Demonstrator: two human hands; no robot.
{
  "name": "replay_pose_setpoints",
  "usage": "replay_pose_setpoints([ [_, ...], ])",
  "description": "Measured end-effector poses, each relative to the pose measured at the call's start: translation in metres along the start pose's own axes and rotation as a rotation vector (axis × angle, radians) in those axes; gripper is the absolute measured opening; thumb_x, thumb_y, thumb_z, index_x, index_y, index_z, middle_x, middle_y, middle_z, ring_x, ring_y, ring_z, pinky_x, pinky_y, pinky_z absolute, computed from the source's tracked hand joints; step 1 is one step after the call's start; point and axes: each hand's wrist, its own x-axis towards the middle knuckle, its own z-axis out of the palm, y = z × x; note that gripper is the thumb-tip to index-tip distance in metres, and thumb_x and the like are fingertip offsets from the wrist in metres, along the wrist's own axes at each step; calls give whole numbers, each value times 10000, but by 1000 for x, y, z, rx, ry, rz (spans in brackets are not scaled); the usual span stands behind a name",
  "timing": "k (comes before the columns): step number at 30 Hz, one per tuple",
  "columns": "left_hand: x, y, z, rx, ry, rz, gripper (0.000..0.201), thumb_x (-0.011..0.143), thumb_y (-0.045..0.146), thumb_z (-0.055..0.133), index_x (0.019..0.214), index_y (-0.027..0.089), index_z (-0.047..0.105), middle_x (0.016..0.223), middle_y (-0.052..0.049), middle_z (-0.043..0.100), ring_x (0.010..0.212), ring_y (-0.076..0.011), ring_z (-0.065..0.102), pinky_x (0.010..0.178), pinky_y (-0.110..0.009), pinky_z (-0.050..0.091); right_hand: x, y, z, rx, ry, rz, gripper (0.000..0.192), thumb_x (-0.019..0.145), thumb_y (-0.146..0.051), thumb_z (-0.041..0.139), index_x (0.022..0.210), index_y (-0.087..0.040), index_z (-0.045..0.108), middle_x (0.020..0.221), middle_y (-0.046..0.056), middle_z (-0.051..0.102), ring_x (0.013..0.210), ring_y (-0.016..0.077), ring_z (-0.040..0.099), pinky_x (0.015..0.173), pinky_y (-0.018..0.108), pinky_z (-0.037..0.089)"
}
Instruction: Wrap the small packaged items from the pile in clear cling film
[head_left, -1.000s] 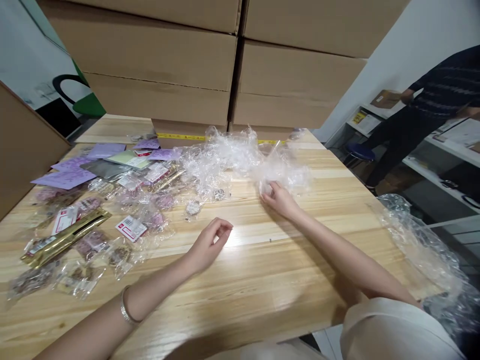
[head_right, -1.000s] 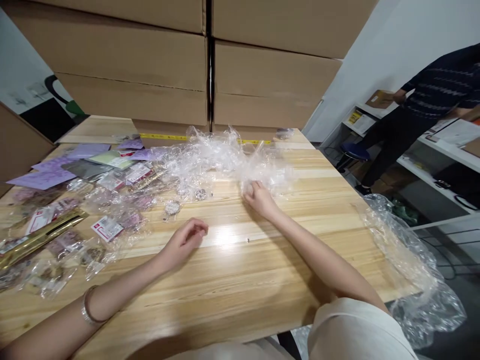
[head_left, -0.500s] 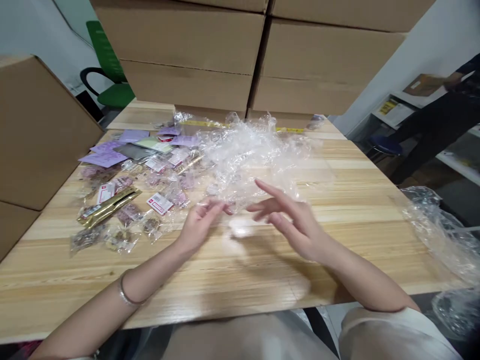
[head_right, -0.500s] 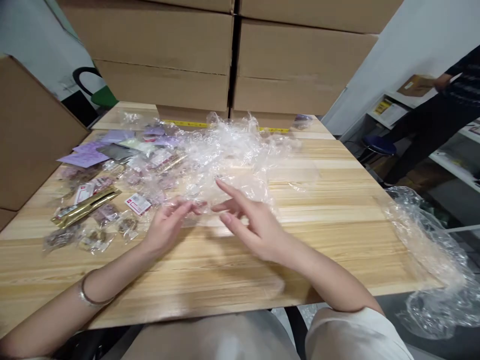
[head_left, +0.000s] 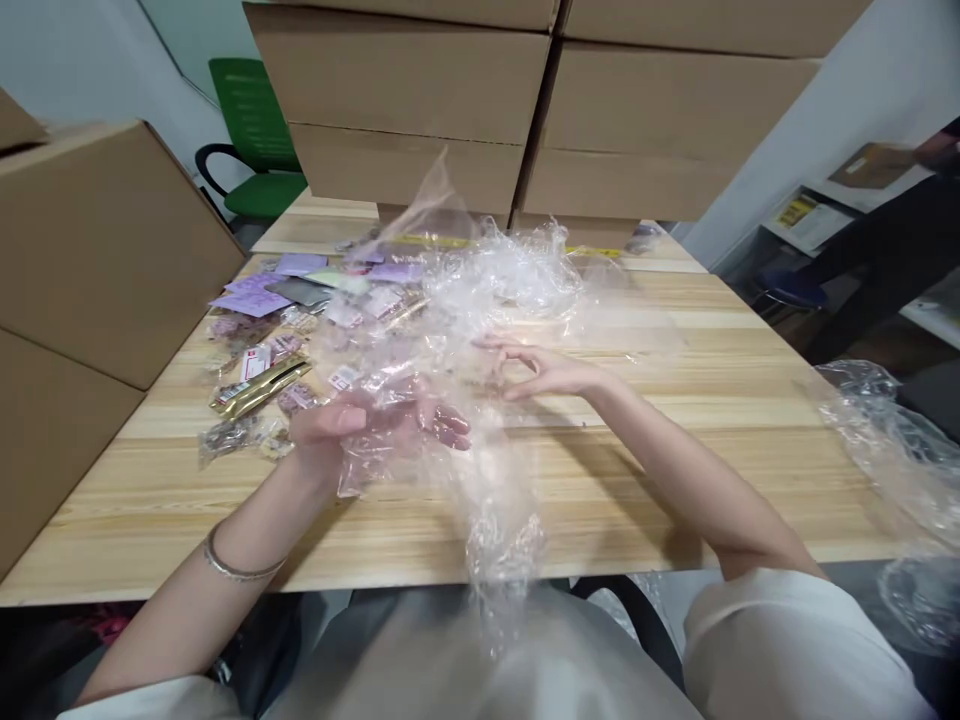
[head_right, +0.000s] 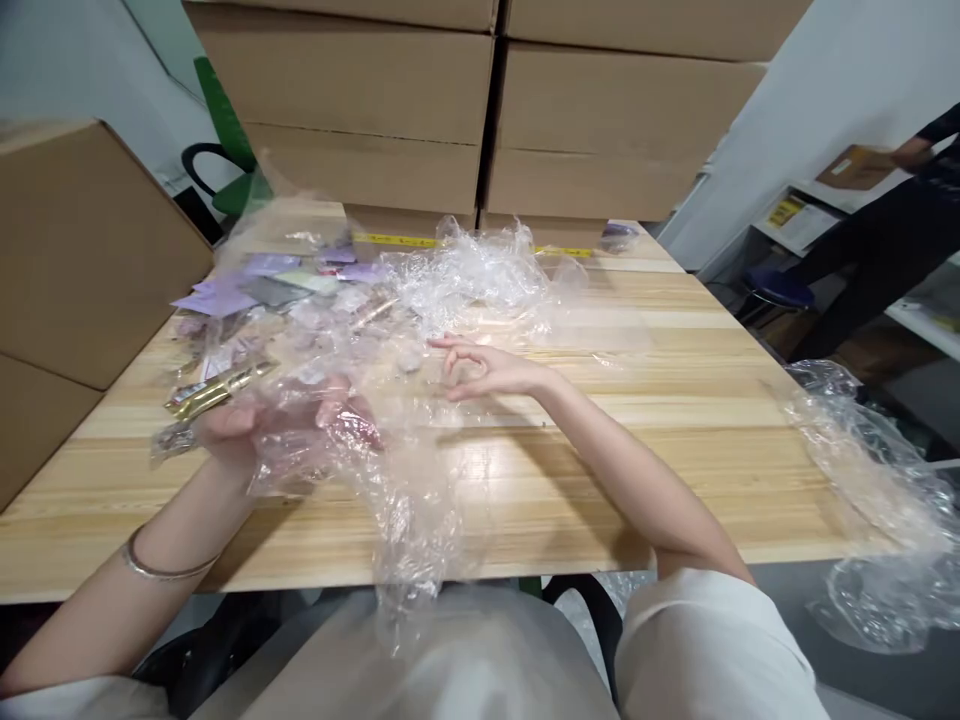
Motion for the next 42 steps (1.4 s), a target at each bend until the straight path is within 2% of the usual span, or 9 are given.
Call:
replay_pose_setpoints([
  [4,-12,-3,-2,71,172,-68,396,647,483,783,909,197,703,963,-100,689,884,-358,700,671,-493,594,4,-10,-10,153,150,31,284,888,-418,593,740,-237,434,742,-5,654,875,200,693,812,409,535],
  [8,-14,-21,-13,168,417,-233,323,727,302,751,990,140,655,937,-101,689,922,-287,711,671,-363,613,3,-19,-50,-30,565,139,273,877,-393,627,786,-245,417,533,-91,431,416,82,417,481,251,405],
  [11,-11,-44,-23,221,599,-291,224,760,204,684,952,133,592,999,-97,674,818,-210,721,602,-303,608,-1,-24,-33,-326,617,277,246,888,-433,597,815,-213,516,681,9,572,573,143,546,573,312,473],
  [14,-13,-60,-29,327,714,-379,180,787,164,640,903,158,503,1025,-84,661,653,-143,699,454,-220,546,-15,-21,38,-511,460,413,516,996,-510,267,1091,-137,611,1053,166,682,981,288,651,855,475,515],
  [19,-26,-62,-38,525,642,-433,280,823,309,669,885,206,416,886,-4,615,494,-134,659,314,-185,435,-46,10,121,-574,288,396,805,947,-654,273,1521,-90,317,1599,175,213,1490,327,139,1207,524,120],
  [27,-47,-36,-67,643,571,-382,394,783,423,702,1049,200,516,922,-25,640,407,-106,590,285,-197,374,-69,59,61,-775,206,285,742,935,-676,306,1535,-239,298,1624,81,181,1498,287,131,1198,514,129],
  [32,-55,-26,-73,628,646,-367,422,753,464,717,1030,189,557,752,20,587,443,-127,595,307,-202,384,-82,63,26,-888,694,569,914,810,-710,509,1415,-30,436,1390,268,497,1301,401,450,1071,549,338],
  [34,-53,-26,-73,611,658,-352,400,762,489,705,984,188,563,803,9,608,455,-114,591,318,-197,386,-83,63,16,-867,689,705,931,746,-674,601,1395,-22,455,1288,264,570,1210,410,523,1005,540,396],
  [42,-45,-38,-69,584,536,-357,364,776,495,712,899,197,544,649,52,574,386,-100,539,321,-200,396,-72,57,-34,-720,361,803,114,761,-305,622,734,-213,684,712,61,683,771,259,654,746,372,451],
])
